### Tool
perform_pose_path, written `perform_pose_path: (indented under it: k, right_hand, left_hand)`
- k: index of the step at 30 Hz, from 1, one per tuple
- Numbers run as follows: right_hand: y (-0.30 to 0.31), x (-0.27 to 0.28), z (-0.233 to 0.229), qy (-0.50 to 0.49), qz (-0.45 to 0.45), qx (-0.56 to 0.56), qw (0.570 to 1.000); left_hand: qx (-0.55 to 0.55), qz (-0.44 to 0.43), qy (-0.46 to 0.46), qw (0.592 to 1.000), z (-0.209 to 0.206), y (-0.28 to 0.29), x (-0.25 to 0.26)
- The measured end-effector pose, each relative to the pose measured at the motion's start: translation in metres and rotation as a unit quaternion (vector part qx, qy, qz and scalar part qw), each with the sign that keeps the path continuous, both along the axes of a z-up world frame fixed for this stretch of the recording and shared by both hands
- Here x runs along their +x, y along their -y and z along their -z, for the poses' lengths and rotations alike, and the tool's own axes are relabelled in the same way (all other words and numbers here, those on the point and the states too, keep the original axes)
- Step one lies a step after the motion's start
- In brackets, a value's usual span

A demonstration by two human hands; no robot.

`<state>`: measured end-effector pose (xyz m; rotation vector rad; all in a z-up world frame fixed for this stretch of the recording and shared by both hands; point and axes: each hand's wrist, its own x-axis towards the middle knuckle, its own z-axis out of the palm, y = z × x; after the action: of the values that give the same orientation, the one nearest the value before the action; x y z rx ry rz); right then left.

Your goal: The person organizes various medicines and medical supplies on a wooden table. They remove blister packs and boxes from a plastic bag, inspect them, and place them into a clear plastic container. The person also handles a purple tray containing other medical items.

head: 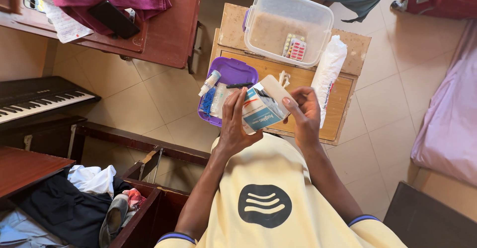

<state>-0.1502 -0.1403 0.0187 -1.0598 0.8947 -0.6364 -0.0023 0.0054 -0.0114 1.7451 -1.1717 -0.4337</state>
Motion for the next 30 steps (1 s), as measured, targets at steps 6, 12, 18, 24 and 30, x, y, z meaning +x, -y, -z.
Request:
perform_pose_path:
  k: [6,12,18,24,30]
  right_hand:
    - [0.005,-0.002,-0.023,-0.129,-0.100,-0.366,0.916]
    - [0.015,-0.013,-0.021,-0.050,-0.182,-0.214,0.958]
    - [0.007,-0.007,-0.013,-0.040,-0.150,-0.258,0.954]
    - [0.004,-0.003,-0.017,-0.138,-0.126,-0.310,0.932]
    - [-0.003,-0.004,-0.020,-0.202,-0.128,-0.453,0.859]
  left_hand:
    - [0.016,-0.033,0.015,0.999,0.005,-0.003,-0.006]
    - [0.034,-0.021,-0.028,0.999,0.003,-0.002,-0.001]
    - [0.024,-0.006,0.028,0.999,0.000,0.000,0.002]
    - [0.044,-0.001,0.104,0.994,-0.003,-0.001,0.007]
    - [0.067,-0.005,0.091,0.994,-0.011,-0.001,0.007]
